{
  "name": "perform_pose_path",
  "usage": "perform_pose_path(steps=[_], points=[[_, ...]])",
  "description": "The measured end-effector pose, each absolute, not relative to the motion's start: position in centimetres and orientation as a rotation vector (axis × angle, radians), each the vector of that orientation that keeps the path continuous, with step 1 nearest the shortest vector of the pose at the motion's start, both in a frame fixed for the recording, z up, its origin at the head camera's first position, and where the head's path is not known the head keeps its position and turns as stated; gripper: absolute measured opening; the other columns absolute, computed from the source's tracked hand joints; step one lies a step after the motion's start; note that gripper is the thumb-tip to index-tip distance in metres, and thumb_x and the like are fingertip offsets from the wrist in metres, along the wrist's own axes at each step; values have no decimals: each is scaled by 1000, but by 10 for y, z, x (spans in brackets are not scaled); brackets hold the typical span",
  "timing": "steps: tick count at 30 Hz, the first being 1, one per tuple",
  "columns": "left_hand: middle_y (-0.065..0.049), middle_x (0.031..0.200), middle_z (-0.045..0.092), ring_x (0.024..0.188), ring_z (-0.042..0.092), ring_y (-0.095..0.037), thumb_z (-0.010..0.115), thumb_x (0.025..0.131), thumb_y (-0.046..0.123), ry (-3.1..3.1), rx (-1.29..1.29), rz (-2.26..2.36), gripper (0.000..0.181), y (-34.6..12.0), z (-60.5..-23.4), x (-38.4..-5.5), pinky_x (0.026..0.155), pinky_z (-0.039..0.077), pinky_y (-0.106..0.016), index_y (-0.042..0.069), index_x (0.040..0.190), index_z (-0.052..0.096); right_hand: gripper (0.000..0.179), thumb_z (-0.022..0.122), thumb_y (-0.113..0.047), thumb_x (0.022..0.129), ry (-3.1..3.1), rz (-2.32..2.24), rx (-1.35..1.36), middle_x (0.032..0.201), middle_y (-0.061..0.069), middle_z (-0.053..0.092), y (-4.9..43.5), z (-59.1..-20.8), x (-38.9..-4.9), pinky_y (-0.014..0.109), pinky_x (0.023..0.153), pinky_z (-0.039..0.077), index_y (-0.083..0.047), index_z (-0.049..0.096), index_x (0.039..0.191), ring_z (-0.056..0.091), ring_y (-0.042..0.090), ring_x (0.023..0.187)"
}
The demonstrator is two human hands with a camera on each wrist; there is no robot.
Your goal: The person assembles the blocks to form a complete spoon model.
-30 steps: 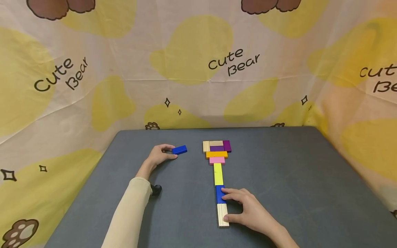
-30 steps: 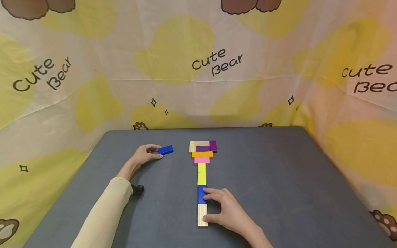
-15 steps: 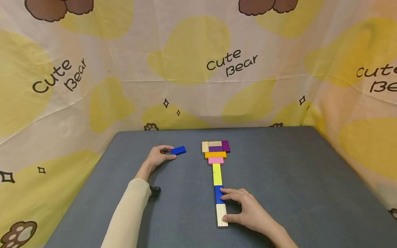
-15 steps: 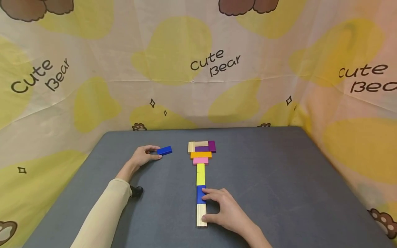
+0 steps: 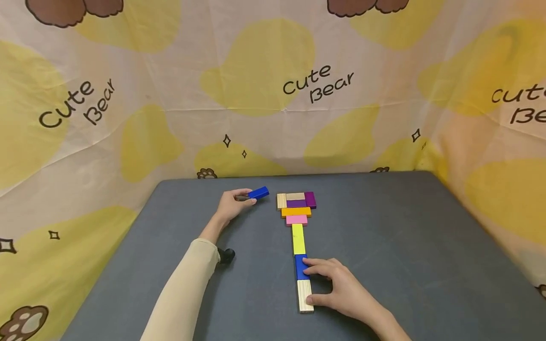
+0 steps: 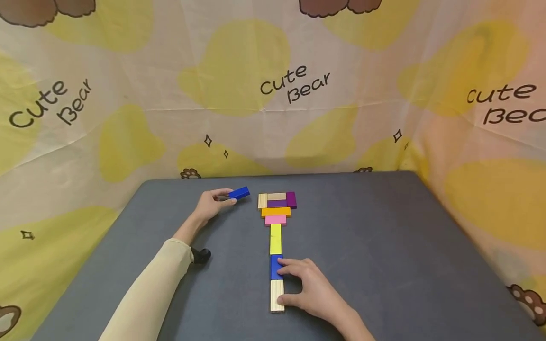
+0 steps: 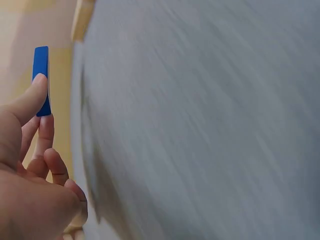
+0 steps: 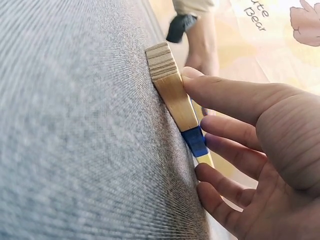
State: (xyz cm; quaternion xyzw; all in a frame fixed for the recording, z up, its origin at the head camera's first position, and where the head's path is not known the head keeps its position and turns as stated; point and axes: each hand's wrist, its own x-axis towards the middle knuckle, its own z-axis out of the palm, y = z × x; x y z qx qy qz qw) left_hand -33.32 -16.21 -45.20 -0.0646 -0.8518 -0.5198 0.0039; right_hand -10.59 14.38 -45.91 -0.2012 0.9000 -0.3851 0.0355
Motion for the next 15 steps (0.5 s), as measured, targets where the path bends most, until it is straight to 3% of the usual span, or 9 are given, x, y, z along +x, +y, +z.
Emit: perform_pose_path(steps=[3, 7, 11, 15], points=[[-7, 116, 66, 89, 53, -23, 80, 85, 22, -2665, -243, -1602, 34, -135, -449, -342, 67, 40, -32, 12, 116, 72, 55, 82, -47, 77, 2762, -1186, -613, 138, -15, 53, 146, -459, -105, 42, 95, 44, -21, 69, 123, 46, 14, 120], [-4, 112, 67, 82, 50, -22, 81, 84, 26, -2703, -302, -1539, 33, -102, -444, -351, 66, 39, -32, 15, 115, 73, 55, 81, -50, 77, 2764, -1187, -603, 138, -16, 53, 147, -459, -105, 41, 95, 44, -23, 69, 124, 47, 13, 118], [-3, 107, 69, 81, 52, -23, 80, 85, 28, -2763, -312, -1431, 33, -81, -440, -354, 89, 35, -46, 18, 116, 74, 55, 79, -51, 78, 2753, -1176, -608, 138, -16, 52, 146, -459, -106, 42, 95, 43, -24, 68, 124, 46, 12, 117], [-6, 108, 70, 98, 56, -29, 79, 86, 27, -2788, -332, -1327, 34, -69, -439, -357, 103, 17, -65, 16, 118, 73, 54, 80, -51, 78, 2740, -1173, -607, 139, -16, 52, 145, -459, -109, 43, 95, 43, -24, 68, 124, 46, 13, 118]])
